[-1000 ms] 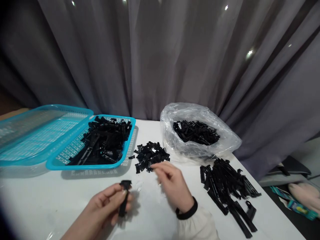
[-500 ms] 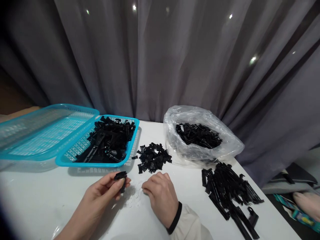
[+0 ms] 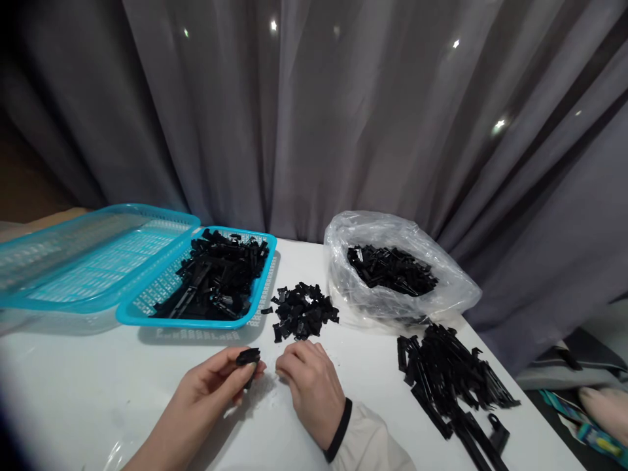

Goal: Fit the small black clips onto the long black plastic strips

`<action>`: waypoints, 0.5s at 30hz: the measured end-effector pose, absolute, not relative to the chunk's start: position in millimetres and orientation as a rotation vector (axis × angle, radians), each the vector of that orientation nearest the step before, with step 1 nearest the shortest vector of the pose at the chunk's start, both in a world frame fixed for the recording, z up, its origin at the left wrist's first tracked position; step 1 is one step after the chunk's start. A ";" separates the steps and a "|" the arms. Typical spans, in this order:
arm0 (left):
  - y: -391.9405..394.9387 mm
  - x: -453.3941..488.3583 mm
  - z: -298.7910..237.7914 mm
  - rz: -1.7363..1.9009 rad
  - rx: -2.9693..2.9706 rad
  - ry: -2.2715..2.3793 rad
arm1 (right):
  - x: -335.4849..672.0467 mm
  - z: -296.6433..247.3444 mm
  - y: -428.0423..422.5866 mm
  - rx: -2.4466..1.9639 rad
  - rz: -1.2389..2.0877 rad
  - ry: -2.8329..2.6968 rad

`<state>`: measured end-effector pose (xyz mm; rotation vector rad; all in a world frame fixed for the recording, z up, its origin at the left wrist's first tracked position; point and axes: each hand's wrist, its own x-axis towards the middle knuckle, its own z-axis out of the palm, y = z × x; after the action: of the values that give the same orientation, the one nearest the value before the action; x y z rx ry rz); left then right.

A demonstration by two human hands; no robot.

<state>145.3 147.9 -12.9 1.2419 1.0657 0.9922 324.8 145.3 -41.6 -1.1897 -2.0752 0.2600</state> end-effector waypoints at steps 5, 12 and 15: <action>140.2 143.5 -17.4 0.937 1.374 1.057 | 327.2 -20.1 134.3 -1.109 0.670 -1.680; 135.1 146.0 -15.8 0.885 1.504 0.985 | 326.2 -3.7 122.1 -1.002 0.934 -1.563; 135.1 146.0 -17.5 0.883 1.519 0.972 | 325.5 0.3 121.0 -1.037 0.921 -1.574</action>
<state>146.0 135.1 -17.5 1.5189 0.9723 0.8830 325.5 121.0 0.3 -1.0366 -1.5738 0.9207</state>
